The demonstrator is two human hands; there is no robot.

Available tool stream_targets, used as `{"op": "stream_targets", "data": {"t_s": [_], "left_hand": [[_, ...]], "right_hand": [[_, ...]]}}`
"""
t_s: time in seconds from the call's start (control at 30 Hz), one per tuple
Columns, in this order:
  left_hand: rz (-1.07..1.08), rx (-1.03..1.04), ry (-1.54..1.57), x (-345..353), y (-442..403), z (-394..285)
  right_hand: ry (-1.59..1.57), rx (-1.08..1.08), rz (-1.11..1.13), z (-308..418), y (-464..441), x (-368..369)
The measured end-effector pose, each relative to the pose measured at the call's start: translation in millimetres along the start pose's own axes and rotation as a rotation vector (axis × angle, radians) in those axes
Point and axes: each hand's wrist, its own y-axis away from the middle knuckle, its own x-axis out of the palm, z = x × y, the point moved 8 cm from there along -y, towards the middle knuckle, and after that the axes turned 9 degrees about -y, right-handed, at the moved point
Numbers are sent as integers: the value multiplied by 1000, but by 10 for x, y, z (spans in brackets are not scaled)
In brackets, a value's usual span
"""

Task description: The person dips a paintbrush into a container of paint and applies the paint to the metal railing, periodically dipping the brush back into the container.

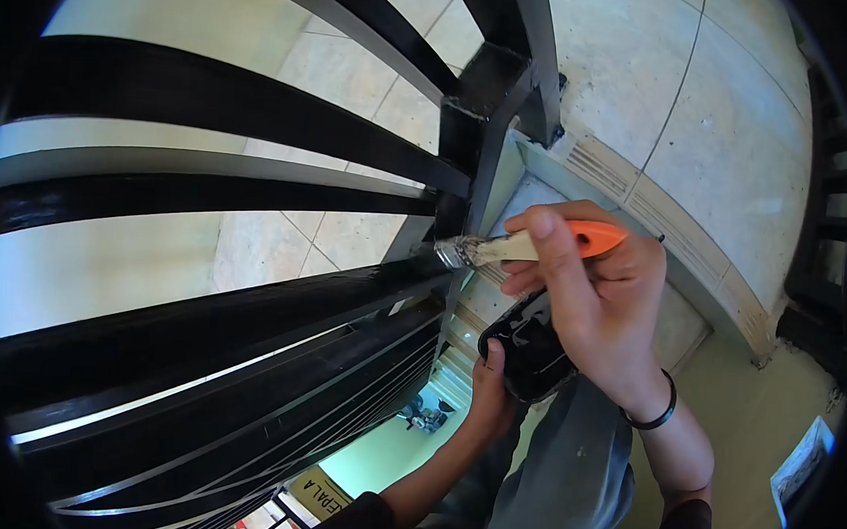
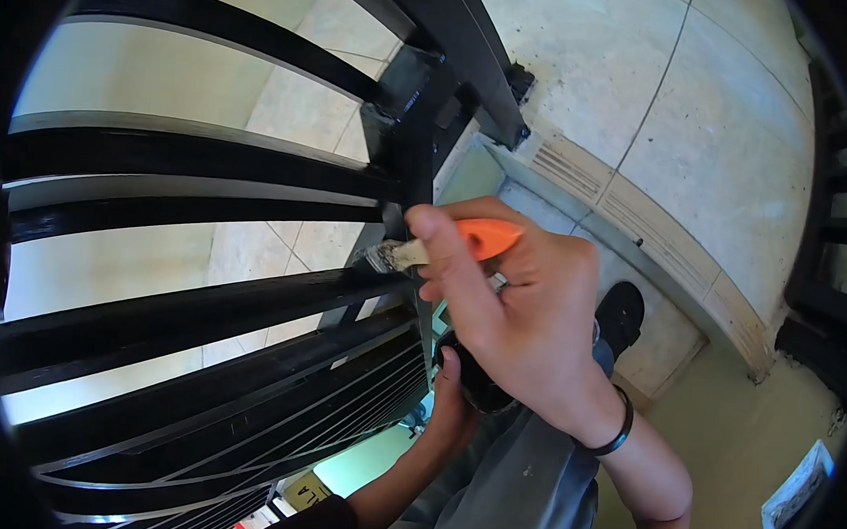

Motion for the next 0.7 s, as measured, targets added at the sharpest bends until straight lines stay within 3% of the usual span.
{"op": "stream_targets", "data": {"t_s": [0.1, 0.2, 0.23, 0.37, 0.47, 0.6, 0.7], "left_hand": [[-47, 11, -39, -134, -19, 100], [-21, -6, -51, -230, -68, 175], [-19, -4, -40, -232, -70, 160], [-23, -9, -30, -207, -41, 129], [-16, -19, -69, -215, -93, 175], [4, -32, -76, -252, -139, 137], [-7, -29, -42, -280, -174, 145]], "right_hand": [[322, -239, 187, -10, 21, 168], [90, 4, 205, -220, 56, 193], [-135, 212, 131, -242, 49, 127], [-65, 35, 51, -189, -50, 15], [131, 70, 320, -359, -4, 195], [-130, 86, 3, -358, -45, -10], [111, -90, 154, -383, 31, 104]]}}
